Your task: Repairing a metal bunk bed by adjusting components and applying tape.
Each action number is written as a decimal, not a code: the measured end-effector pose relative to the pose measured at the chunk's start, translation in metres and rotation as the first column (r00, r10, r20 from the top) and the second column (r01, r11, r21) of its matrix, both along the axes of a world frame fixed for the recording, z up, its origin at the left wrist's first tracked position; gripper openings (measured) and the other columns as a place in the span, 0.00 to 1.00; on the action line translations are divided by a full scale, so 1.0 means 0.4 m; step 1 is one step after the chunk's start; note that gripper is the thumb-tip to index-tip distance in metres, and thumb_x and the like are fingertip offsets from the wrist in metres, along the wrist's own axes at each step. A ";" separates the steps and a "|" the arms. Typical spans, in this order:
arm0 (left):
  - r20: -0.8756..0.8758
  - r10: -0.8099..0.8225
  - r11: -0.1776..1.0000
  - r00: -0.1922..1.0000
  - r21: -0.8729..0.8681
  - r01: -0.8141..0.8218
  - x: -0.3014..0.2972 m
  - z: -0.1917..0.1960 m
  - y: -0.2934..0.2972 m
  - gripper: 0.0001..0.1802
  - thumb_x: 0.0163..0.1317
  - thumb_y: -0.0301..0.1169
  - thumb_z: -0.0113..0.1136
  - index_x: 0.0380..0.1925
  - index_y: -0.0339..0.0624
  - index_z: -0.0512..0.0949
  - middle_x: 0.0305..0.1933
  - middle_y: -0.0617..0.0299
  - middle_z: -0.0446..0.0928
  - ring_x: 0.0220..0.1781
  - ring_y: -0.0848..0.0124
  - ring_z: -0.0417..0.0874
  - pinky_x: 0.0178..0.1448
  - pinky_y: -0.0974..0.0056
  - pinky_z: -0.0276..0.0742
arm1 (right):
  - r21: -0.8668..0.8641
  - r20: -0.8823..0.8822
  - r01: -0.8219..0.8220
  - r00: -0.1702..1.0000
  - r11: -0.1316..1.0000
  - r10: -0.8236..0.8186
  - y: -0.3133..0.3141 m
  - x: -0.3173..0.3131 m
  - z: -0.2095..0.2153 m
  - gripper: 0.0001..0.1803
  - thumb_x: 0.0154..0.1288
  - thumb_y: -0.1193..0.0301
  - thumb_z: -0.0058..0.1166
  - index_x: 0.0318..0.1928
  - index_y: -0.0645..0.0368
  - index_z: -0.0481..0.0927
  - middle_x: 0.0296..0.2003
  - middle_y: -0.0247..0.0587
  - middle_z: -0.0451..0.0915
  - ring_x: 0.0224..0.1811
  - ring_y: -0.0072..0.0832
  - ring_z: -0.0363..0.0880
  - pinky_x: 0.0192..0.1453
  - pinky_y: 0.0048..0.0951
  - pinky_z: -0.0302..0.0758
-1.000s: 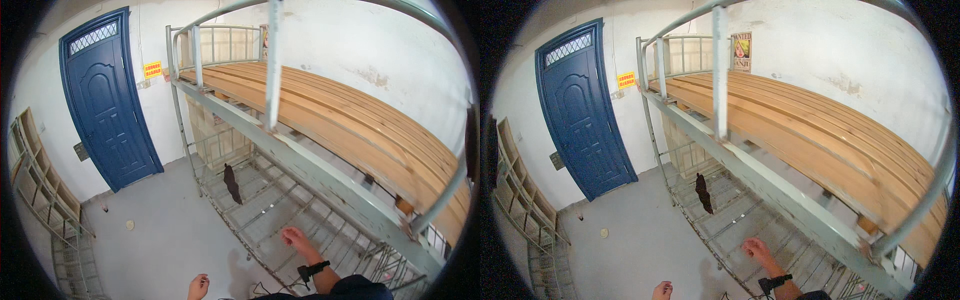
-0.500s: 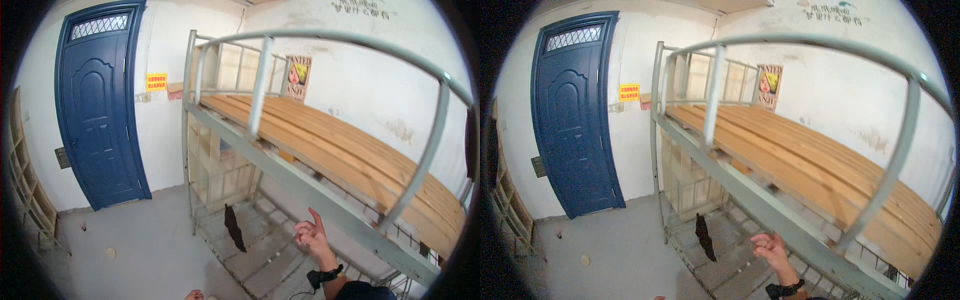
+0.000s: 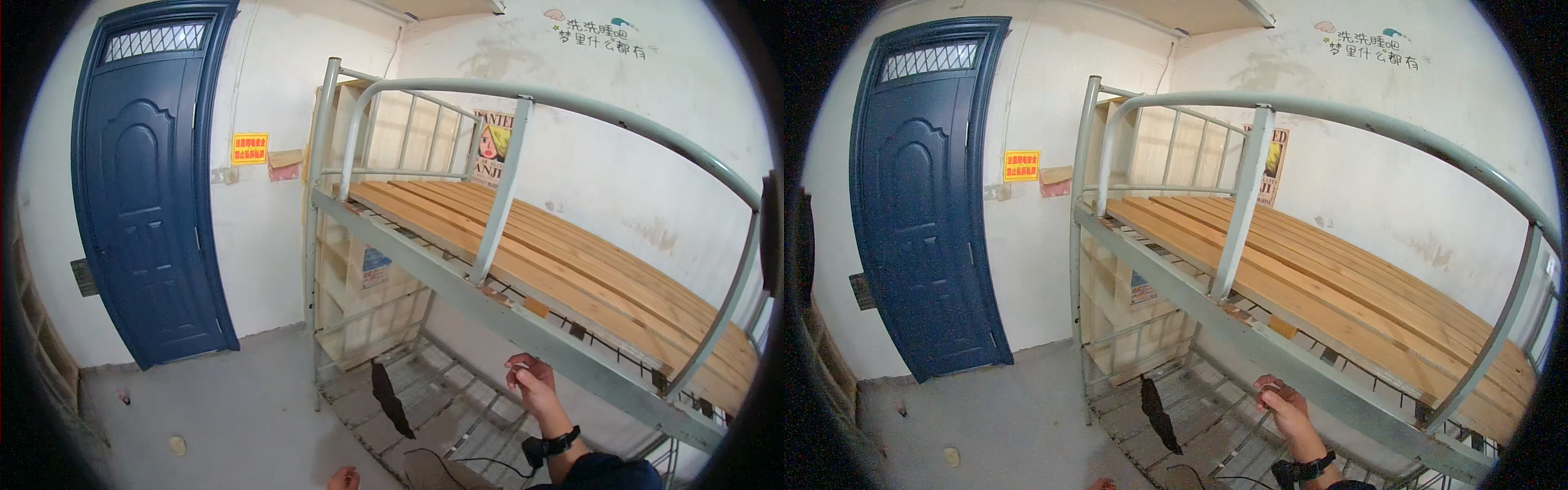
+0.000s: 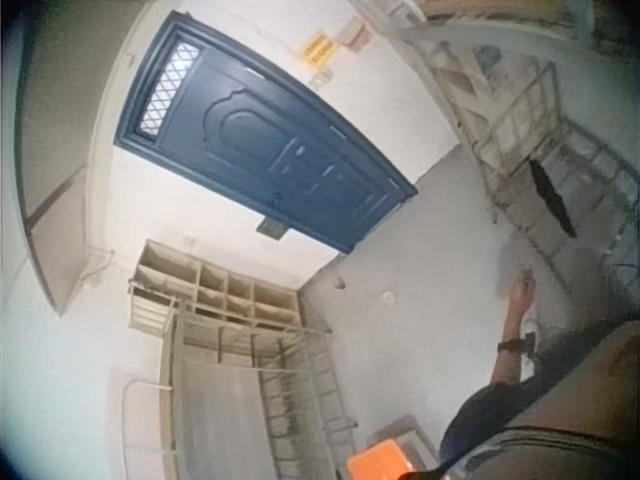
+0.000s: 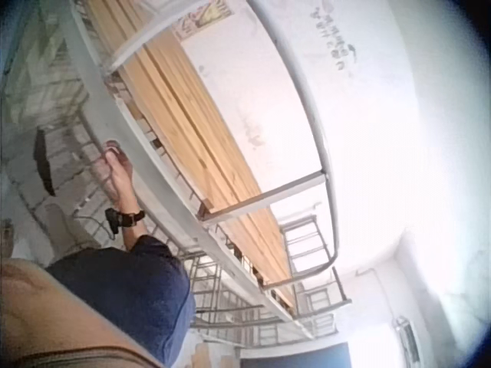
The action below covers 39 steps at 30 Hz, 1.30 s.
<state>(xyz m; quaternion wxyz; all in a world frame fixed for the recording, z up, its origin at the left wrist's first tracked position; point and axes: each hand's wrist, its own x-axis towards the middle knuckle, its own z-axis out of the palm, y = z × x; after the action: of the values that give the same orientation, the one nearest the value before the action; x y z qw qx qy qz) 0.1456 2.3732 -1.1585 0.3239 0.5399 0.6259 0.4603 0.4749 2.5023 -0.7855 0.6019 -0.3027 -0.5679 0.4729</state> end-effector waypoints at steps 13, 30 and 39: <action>0.148 0.132 0.990 0.980 -0.068 -0.123 0.041 -0.090 -0.010 0.15 0.65 0.35 0.50 0.46 0.37 0.75 0.41 0.43 0.79 0.44 0.50 0.80 0.46 0.55 0.75 | 0.030 0.344 0.073 0.935 0.997 -0.079 0.027 -0.082 0.049 0.27 0.57 0.59 0.63 0.49 0.68 0.73 0.33 0.39 0.76 0.28 0.25 0.72 0.36 0.26 0.70; 0.392 0.090 0.840 0.915 -0.524 0.142 0.216 -0.474 0.117 0.11 0.66 0.28 0.51 0.45 0.33 0.74 0.35 0.53 0.78 0.35 0.69 0.78 0.41 0.66 0.74 | -0.680 0.686 0.407 0.059 0.610 0.725 0.231 0.432 -0.812 0.16 0.68 0.67 0.51 0.54 0.56 0.74 0.39 0.43 0.81 0.36 0.27 0.79 0.40 0.30 0.78; 0.225 -0.285 0.810 0.932 -0.464 0.360 0.321 -0.520 0.172 0.10 0.63 0.25 0.53 0.44 0.36 0.74 0.29 0.56 0.78 0.33 0.67 0.80 0.37 0.65 0.75 | -0.745 0.516 0.552 0.120 0.375 0.848 0.060 0.732 -1.061 0.19 0.69 0.60 0.51 0.53 0.59 0.74 0.39 0.44 0.81 0.38 0.30 0.80 0.41 0.34 0.77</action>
<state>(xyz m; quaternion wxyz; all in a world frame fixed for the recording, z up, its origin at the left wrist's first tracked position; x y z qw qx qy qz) 0.2741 2.4421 -1.3667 0.5697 0.5018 0.5970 0.2593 0.7678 2.5262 -1.2100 -0.2872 -0.7070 -0.4717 0.4417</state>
